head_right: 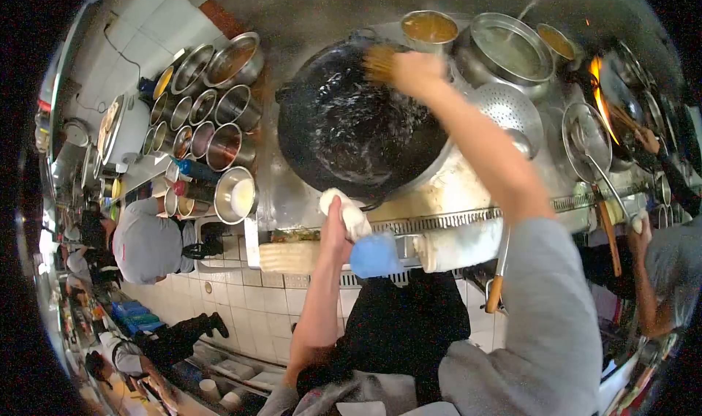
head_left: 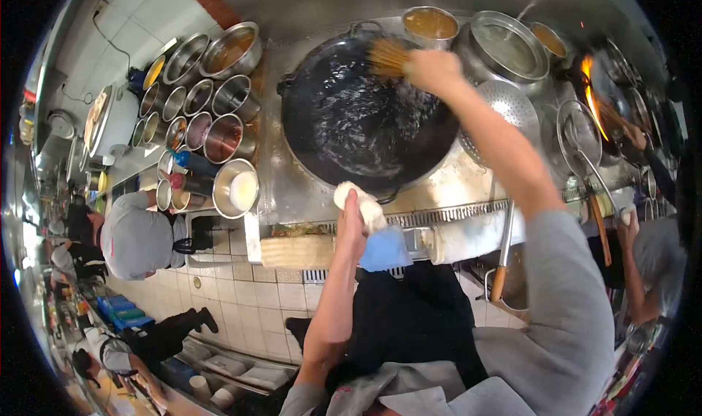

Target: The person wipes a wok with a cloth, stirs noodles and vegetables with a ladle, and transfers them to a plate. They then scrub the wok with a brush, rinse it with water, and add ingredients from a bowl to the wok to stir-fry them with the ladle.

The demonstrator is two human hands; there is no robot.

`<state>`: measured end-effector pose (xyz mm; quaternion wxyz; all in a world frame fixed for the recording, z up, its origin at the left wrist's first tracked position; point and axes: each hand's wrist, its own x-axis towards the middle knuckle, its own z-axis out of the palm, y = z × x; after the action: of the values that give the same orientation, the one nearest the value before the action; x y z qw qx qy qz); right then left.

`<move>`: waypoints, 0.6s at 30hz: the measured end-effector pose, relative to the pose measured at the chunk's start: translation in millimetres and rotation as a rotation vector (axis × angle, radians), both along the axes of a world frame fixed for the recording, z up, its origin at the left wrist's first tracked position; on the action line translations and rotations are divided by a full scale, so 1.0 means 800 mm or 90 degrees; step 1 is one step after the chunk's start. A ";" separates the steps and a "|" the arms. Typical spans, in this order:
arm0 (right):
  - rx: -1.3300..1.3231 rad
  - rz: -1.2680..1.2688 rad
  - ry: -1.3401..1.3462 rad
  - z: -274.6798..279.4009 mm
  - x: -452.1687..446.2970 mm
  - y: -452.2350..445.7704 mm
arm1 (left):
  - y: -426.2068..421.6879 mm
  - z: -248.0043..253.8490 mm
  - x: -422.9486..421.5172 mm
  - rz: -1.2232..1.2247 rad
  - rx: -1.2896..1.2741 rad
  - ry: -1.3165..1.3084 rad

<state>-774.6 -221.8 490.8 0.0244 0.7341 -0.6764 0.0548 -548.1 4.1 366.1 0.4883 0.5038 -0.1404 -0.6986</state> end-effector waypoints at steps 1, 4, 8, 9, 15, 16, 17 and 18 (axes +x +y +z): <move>0.049 -0.033 -0.115 -0.024 0.025 -0.023 | -0.004 0.000 -0.006 0.000 0.009 -0.025; 0.064 0.060 -0.120 -0.068 0.110 0.041 | -0.010 -0.012 -0.014 0.024 0.023 -0.036; 0.147 0.177 -0.157 -0.056 0.074 0.175 | -0.027 -0.001 -0.012 0.044 0.073 0.107; 0.196 0.148 -0.069 -0.035 0.048 0.182 | -0.033 -0.002 -0.006 0.029 0.089 0.162; 0.006 -0.079 -0.067 0.014 -0.108 0.137 | -0.037 -0.035 -0.003 0.018 0.073 0.237; -0.024 -0.096 -0.125 0.023 -0.108 0.149 | -0.034 -0.034 -0.003 0.019 0.064 0.241; -0.051 -0.109 -0.182 0.029 -0.107 0.160 | -0.029 -0.035 -0.005 0.023 0.055 0.247; -0.087 -0.109 -0.246 0.026 -0.104 0.182 | -0.023 -0.037 -0.006 0.032 0.050 0.253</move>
<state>-858.0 -76.3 511.7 -0.0511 0.6467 -0.7229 0.2379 -552.5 -14.4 336.2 0.5039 0.3779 -0.0014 -0.7767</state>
